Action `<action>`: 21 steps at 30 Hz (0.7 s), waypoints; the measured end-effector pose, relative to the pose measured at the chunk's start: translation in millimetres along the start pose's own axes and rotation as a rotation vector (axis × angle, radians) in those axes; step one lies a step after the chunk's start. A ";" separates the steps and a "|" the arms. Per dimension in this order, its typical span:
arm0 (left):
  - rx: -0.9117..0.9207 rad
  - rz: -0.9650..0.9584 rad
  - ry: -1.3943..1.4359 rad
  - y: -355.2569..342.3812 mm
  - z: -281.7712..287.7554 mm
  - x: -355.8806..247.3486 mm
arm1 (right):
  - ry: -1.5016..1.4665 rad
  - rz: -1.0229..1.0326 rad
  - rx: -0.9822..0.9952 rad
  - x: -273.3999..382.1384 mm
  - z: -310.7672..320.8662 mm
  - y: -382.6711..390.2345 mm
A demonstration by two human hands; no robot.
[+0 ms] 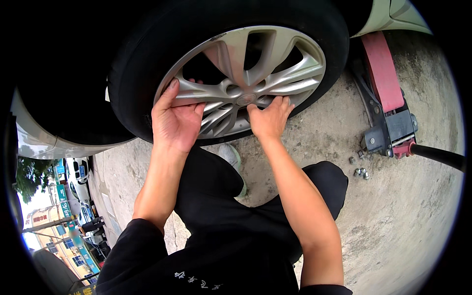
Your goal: The person inflates a car tire using a digital pressure gauge and air hose, then removes the valve cap. They spray lubricant on the tire bead, remove the plastic packaging, and roll the tire to a white car. Finally, they lift and mount the tire onto the wheel hub.
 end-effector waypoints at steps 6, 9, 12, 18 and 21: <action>-0.027 0.031 -0.073 -3.5 1.0 -7.2 | -0.250 -0.046 0.624 -15.2 -19.0 -25.2; -0.011 -0.013 -0.106 -4.2 -5.4 -6.9 | -0.134 0.084 0.513 -4.6 -21.6 -26.3; 0.030 -0.130 -0.091 -1.9 -1.0 -5.0 | -0.153 0.043 0.607 3.7 -23.7 -25.1; 0.086 -0.299 -0.034 -6.9 -10.0 -4.0 | -0.198 0.021 0.620 -3.4 -27.3 -28.3; 0.122 -0.205 -0.019 -5.8 -6.2 -9.0 | -0.166 0.057 0.581 -2.5 -27.5 -29.9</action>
Point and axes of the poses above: each hand's wrist, its own y-axis away from the middle knuckle, its own z-axis out of the back of the hand, x = y × z, the point moved 8 cm from there along -y, towards the middle knuckle, and after that the axes turned 12 degrees about -y, right-handed, at the moved point
